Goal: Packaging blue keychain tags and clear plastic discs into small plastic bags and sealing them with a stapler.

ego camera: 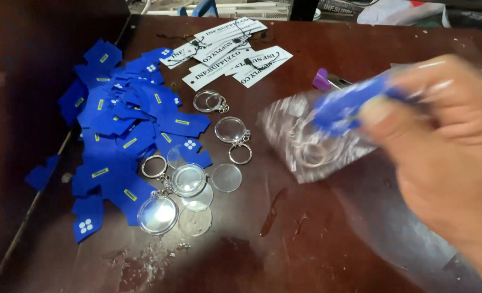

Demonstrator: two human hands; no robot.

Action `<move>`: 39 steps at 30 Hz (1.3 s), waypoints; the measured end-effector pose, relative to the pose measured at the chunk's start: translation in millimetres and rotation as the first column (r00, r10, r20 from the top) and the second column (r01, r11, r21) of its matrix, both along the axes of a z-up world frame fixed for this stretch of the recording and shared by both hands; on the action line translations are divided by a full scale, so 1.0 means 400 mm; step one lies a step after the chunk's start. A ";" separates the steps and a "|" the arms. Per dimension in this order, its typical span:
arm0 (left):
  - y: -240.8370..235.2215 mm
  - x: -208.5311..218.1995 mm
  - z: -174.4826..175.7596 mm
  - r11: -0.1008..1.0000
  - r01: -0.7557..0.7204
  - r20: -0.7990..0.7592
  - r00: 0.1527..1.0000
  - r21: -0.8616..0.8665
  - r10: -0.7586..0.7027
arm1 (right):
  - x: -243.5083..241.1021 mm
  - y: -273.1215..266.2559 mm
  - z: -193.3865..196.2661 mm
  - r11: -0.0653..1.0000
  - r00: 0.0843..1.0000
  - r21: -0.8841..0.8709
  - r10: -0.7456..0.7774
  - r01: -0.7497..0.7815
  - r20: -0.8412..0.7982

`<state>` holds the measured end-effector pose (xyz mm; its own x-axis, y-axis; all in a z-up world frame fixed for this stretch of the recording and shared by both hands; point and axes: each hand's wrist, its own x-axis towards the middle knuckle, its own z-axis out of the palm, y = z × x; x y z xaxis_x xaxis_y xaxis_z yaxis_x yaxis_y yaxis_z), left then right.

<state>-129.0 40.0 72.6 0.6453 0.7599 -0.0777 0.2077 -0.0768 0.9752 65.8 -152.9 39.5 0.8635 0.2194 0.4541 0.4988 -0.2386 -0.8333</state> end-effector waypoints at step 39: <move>-0.103 0.285 -0.092 0.840 0.467 0.104 0.883 -0.276 -0.457 | 0.023 -0.010 0.096 0.981 0.939 0.084 0.193 -0.176 -0.284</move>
<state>-14.8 -1.0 35.8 0.9220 0.3209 -0.2167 0.1852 0.1258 0.9746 75.1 -156.7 77.9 0.9061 0.3689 0.2069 0.2649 -0.1134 -0.9576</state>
